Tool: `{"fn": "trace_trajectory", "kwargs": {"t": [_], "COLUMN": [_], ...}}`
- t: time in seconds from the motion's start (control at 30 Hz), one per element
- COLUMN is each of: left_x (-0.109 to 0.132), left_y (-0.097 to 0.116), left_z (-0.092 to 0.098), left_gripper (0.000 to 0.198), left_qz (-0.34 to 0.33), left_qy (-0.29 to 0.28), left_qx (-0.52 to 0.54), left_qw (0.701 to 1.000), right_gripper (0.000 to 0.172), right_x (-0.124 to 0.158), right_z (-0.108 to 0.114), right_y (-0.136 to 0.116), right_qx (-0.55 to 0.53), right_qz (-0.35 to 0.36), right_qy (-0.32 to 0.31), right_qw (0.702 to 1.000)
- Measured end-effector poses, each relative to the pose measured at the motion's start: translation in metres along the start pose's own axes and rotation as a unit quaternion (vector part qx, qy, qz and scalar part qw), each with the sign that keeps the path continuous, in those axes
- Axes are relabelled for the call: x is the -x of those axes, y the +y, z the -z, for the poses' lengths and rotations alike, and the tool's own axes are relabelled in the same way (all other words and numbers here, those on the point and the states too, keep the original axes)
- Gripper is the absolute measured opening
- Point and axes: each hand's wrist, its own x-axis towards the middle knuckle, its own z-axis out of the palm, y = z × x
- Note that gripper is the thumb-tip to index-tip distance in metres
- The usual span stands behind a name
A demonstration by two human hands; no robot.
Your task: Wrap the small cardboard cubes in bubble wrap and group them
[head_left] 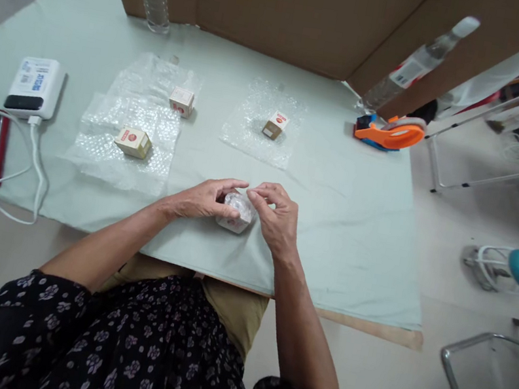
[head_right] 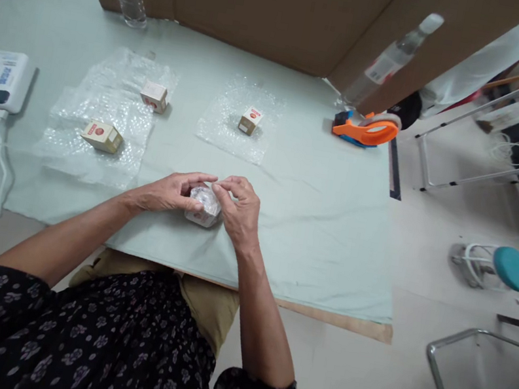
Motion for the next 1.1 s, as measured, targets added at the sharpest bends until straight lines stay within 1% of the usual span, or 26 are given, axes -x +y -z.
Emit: {"fn": "trace_trajectory", "kwargs": {"t": [0.13, 0.23, 0.3, 0.4, 0.57, 0.63, 0.77, 0.87, 0.93, 1.1], "left_x": [0.000, 0.000, 0.000, 0.001, 0.003, 0.003, 0.003, 0.002, 0.001, 0.002], "left_y": [-0.005, -0.009, -0.010, -0.011, -0.013, -0.014, -0.016, -0.016, -0.015, -0.011], "left_z": [-0.001, -0.002, -0.002, -0.002, -0.001, 0.001, 0.002, 0.003, 0.003, 0.004], "left_gripper": [0.073, 0.062, 0.059, 0.057, 0.052, 0.050, 0.049, 0.052, 0.054, 0.059], "left_qz": [0.005, 0.001, -0.002, -0.002, -0.008, -0.010, -0.014, -0.013, -0.011, 0.004], "left_qy": [0.013, 0.018, 0.019, 0.018, 0.015, 0.011, 0.013, 0.019, 0.020, 0.017], "left_qx": [0.013, 0.022, 0.025, 0.026, 0.016, 0.013, 0.007, 0.008, 0.008, 0.016], "left_qw": [1.000, 1.000, 0.999, 1.000, 1.000, 1.000, 1.000, 1.000, 1.000, 1.000], "right_gripper": [0.017, 0.016, 0.017, 0.018, 0.017, 0.017, 0.020, 0.022, 0.022, 0.022], "right_x": [0.019, 0.033, 0.038, 0.037, 0.026, 0.022, 0.019, 0.020, 0.024, 0.040], "right_z": [-0.006, -0.010, -0.011, -0.007, 0.003, 0.005, 0.005, 0.007, 0.011, 0.024], "right_y": [-0.008, -0.012, -0.012, -0.010, -0.007, -0.006, -0.006, -0.007, -0.009, -0.007], "right_qx": [0.054, 0.060, 0.063, 0.074, 0.094, 0.096, 0.100, 0.080, 0.058, 0.030], "right_qz": [0.022, 0.014, 0.005, -0.003, 0.000, 0.002, 0.006, 0.012, 0.016, 0.030], "right_qy": [0.028, 0.047, 0.046, 0.016, -0.063, -0.084, -0.092, -0.099, -0.092, -0.031], "right_qw": [0.998, 0.997, 0.997, 0.997, 0.994, 0.992, 0.991, 0.992, 0.994, 0.999]}}
